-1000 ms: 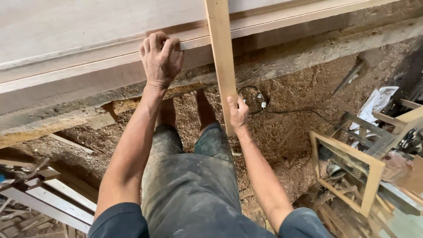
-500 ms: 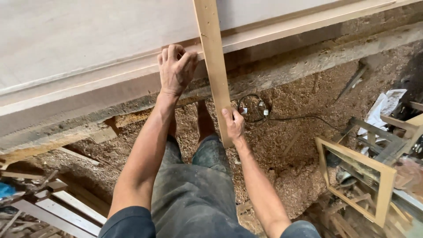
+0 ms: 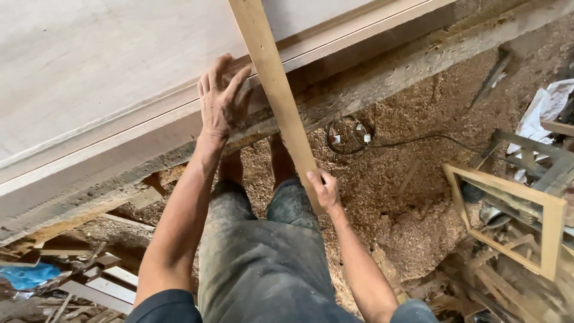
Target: Selecting and fitting thin wooden strips onto a larger wooden structure in a workshop.
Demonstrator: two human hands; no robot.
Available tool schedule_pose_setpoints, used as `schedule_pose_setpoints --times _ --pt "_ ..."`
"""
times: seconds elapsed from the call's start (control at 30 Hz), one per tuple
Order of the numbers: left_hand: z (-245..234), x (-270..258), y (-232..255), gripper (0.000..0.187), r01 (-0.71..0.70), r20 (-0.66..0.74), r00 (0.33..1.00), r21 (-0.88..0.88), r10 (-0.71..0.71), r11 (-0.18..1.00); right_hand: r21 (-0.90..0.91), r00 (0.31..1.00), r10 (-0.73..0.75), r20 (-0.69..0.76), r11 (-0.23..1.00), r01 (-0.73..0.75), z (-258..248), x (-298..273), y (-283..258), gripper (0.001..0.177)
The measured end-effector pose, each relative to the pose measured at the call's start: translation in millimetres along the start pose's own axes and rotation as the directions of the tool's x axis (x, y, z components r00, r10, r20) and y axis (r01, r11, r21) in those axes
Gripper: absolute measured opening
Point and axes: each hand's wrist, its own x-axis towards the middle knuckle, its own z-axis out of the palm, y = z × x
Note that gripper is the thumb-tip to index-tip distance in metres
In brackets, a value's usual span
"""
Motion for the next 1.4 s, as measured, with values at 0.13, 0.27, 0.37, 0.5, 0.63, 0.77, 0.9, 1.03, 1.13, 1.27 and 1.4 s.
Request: schedule_pose_setpoints --times 0.13,0.27,0.37,0.5,0.63,0.77,0.9,1.03,1.13,1.27,1.4 --pt "34.5 -20.6 -20.0 0.066 -0.060 -0.046 0.997 0.159 0.068 0.985 -0.033 0.995 0.090 0.043 0.995 -0.089 -16.2 -17.2 28.8 0.071" --pt "38.2 -17.4 -8.3 0.090 -0.075 0.015 0.997 0.339 0.074 0.938 -0.019 0.996 0.030 0.080 0.999 -0.029 -18.4 -18.1 36.7 0.057" --pt "22.9 -3.0 -10.4 0.084 -0.194 0.376 0.921 0.216 0.102 0.957 -0.082 0.985 0.163 0.058 0.984 -0.158 -16.7 -18.7 16.6 0.059" --pt "20.0 3.8 -6.3 0.087 -0.195 0.311 0.943 0.223 0.119 0.955 -0.024 0.974 0.198 0.107 0.980 -0.197 -17.8 -7.4 1.2 0.064" --pt "23.5 5.8 -5.8 0.054 -0.255 0.049 0.967 0.215 0.250 0.943 0.015 0.998 -0.028 -0.057 0.999 0.029 8.4 33.8 -29.9 0.043" --pt "19.2 11.0 1.3 0.059 -0.255 0.062 0.967 0.171 0.248 0.952 0.071 0.928 -0.321 -0.192 0.938 0.339 38.4 95.1 -131.1 0.047" --pt "25.2 10.9 -3.4 0.059 -0.290 0.062 0.957 0.159 0.283 0.944 -0.019 0.948 -0.159 -0.275 0.987 0.160 43.1 130.2 -187.0 0.043" --pt "27.3 11.6 1.7 0.053 -0.249 0.069 0.968 0.155 0.241 0.956 0.132 0.946 -0.088 -0.311 0.982 0.135 49.8 137.8 -187.5 0.040" --pt "23.4 5.9 -1.7 0.059 -0.217 0.072 0.976 0.160 0.207 0.963 0.121 0.933 -0.100 -0.346 0.981 0.150 66.5 141.7 -187.6 0.029" --pt "28.9 4.5 -6.2 0.066 -0.236 0.074 0.971 0.196 0.226 0.952 0.142 0.945 -0.118 -0.304 0.976 0.168 61.6 138.3 -189.7 0.027" --pt "30.2 2.2 -10.7 0.066 -0.251 0.086 0.968 0.212 0.238 0.945 0.145 0.937 -0.141 -0.321 0.970 0.196 68.5 141.1 -181.7 0.027"
